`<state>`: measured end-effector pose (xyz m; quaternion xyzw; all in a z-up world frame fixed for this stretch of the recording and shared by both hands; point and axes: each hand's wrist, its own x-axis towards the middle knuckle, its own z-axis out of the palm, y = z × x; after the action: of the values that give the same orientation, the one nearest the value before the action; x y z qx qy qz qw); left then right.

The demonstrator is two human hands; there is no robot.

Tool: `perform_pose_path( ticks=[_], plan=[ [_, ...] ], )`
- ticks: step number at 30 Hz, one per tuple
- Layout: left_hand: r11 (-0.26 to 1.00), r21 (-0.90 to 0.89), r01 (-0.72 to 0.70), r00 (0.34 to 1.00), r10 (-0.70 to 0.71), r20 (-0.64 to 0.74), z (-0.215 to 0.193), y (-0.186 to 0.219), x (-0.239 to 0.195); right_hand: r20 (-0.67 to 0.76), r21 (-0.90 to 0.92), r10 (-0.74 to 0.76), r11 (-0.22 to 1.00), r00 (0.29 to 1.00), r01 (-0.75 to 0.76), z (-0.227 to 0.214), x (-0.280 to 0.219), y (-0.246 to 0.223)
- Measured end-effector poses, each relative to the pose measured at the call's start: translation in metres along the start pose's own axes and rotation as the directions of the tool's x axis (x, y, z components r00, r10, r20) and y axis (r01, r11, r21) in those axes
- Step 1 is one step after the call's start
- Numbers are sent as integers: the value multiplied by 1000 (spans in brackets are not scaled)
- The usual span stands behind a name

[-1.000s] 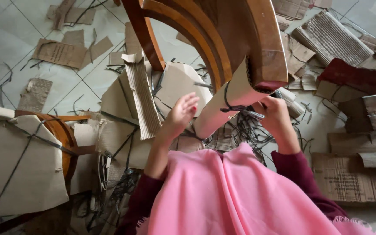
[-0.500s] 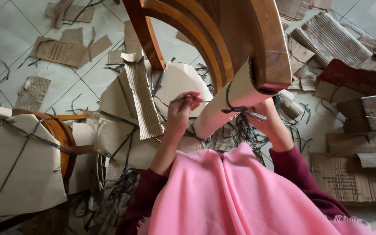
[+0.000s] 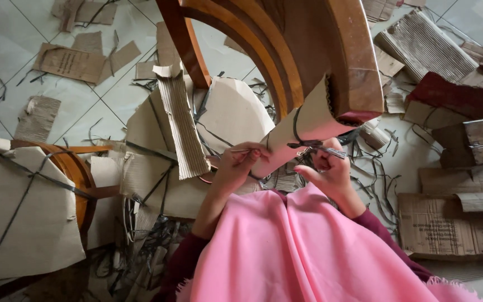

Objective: Wrapping wooden chair legs with cardboard and securing them with string for protection

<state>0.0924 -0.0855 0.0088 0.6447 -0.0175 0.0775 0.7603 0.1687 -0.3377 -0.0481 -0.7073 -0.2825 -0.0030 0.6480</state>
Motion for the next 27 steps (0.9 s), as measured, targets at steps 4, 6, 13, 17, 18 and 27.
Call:
perform_pose_path(
  ticks=[4,6,13,17,18,27],
  plan=[
    [992,122,-25,998,18,59,0,13,2,-113,-71,-30,997,993,22,16,20,-37],
    [990,138,-28,998,19,62,0,14,0,-136,-6,-23,1000,990,23,21,25,-44],
    [985,138,-104,992,93,88,1,12,-4,-224,-154,-78,987,971,44,30,11,-16],
    [991,84,-108,988,97,124,0,6,-2,-230,-301,-89,953,969,17,31,3,15],
    [991,83,-106,987,95,127,0,7,-2,-232,-303,-87,953,969,13,30,0,23],
    [815,434,-384,904,237,355,8,38,-9,-153,-196,-7,980,988,-24,36,9,-4]
  ],
)
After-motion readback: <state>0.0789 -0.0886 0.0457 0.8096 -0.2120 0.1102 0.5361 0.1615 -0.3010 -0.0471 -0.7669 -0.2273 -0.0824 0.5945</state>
